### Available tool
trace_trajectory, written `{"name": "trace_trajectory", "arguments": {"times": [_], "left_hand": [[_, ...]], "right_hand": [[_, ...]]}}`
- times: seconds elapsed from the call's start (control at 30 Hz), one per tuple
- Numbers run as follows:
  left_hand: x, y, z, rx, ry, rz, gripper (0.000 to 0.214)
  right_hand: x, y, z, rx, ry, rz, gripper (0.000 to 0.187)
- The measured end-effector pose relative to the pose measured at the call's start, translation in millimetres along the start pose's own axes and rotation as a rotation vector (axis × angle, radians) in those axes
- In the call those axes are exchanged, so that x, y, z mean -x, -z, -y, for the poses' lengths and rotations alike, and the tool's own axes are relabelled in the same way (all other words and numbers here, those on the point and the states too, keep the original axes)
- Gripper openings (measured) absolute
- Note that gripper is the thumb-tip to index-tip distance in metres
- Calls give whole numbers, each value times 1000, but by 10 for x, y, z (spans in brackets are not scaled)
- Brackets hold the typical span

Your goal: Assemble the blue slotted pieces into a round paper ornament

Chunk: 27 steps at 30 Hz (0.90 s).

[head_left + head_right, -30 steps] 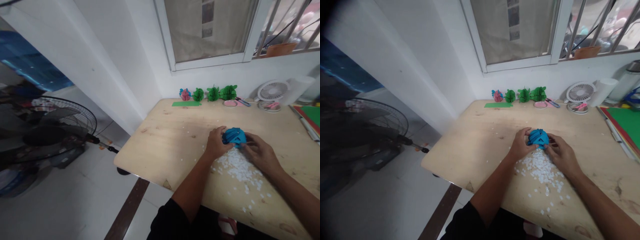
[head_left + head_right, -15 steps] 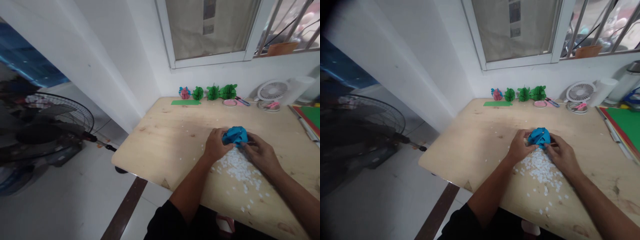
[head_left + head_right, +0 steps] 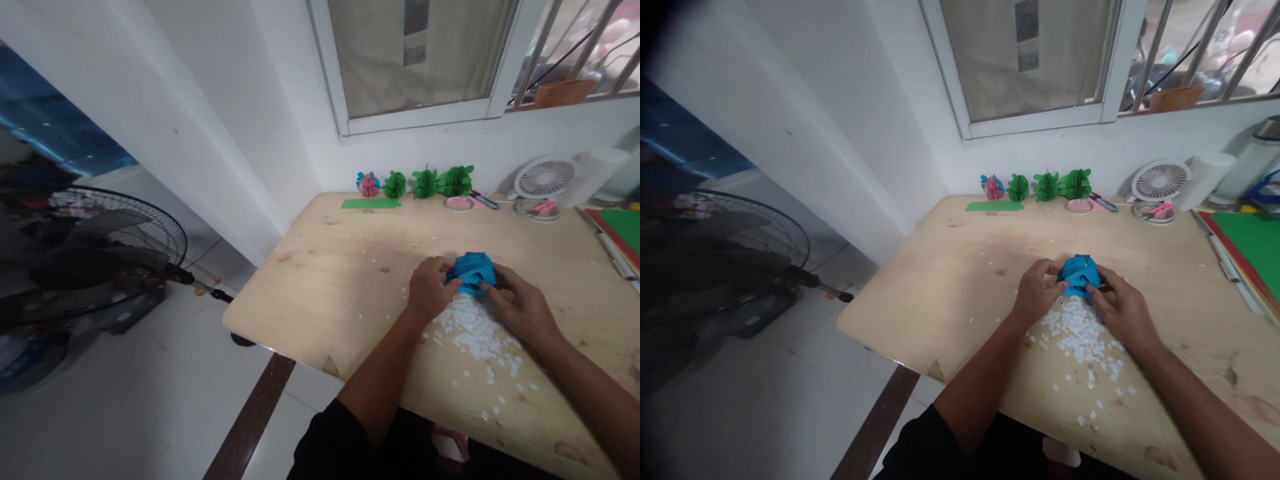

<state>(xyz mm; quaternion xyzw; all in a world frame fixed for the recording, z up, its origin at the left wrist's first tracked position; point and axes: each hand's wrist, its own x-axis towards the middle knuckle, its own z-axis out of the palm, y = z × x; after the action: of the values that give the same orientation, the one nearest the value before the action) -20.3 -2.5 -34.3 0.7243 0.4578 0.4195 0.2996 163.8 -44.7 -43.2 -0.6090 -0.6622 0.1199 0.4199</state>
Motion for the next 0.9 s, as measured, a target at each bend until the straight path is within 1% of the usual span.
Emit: {"name": "trace_trajectory", "arguments": {"times": [0.1,0.33,0.47,0.6,0.73,0.9], "left_hand": [[2,-4,-16,-15,-14,-20,24],[19,-34,-71,73,1,-68,18],[28,-39,-104,37,-20,-88,17],[43,-28,-136,43,-69,-101,21],[58,-37,-146,-64,-114,-121,19],[74,-79,-141,-192,-151,-129,12]], "right_hand": [[4,-2,7,-9,20,-7,46],[21,7,25,3,6,31,42],[22,10,50,30,47,13,40],[27,2,60,76,97,-2,39],[31,-12,60,112,149,-13,38],[37,-30,66,124,162,-28,40]]}}
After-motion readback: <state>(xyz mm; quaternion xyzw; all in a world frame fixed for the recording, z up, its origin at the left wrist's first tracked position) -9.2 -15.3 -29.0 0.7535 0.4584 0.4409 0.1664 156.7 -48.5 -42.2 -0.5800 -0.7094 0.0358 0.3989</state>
